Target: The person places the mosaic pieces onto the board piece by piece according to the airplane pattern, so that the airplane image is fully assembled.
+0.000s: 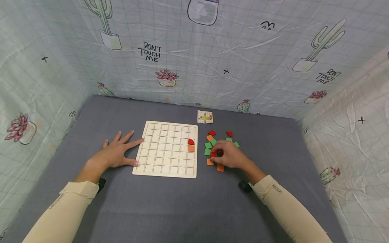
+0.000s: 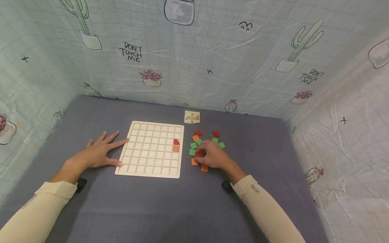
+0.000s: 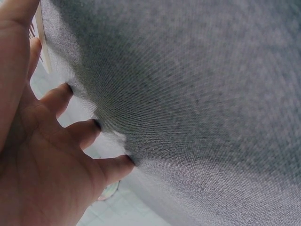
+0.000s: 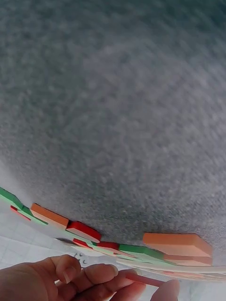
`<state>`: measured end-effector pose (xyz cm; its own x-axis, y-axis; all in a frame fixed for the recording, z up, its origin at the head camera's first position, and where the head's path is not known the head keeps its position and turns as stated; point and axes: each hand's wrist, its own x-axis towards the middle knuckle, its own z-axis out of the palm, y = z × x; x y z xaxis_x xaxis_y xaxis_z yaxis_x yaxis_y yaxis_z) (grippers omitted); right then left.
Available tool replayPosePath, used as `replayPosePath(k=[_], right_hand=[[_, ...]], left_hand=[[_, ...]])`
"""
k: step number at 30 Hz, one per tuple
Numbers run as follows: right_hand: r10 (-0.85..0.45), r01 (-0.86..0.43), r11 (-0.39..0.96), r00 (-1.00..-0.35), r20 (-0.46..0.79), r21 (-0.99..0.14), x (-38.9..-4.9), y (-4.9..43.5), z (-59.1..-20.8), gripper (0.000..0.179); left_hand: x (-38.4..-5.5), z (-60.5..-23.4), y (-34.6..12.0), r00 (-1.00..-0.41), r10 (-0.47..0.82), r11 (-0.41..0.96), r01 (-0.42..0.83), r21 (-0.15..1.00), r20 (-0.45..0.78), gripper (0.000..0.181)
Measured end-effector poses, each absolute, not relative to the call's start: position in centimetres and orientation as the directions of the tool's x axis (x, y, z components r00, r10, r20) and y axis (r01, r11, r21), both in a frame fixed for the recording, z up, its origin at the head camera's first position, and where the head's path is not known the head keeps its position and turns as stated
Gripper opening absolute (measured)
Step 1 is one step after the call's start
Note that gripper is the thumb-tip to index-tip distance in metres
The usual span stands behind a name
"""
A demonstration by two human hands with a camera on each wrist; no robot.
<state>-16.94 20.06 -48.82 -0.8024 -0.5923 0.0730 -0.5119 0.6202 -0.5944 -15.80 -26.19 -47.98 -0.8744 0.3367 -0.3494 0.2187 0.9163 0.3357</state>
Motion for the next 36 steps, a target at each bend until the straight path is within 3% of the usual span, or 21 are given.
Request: replayPosePath(k=[36], right_hand=[[-0.627,-0.547,0.636,-0.777,0.049,-0.545,-17.4,16.8,-48.1,0.017]], left_hand=[[-16.1,-47.8,-26.2,-0.869,0.332,0.922,0.216,0.322,-0.366,0.104]])
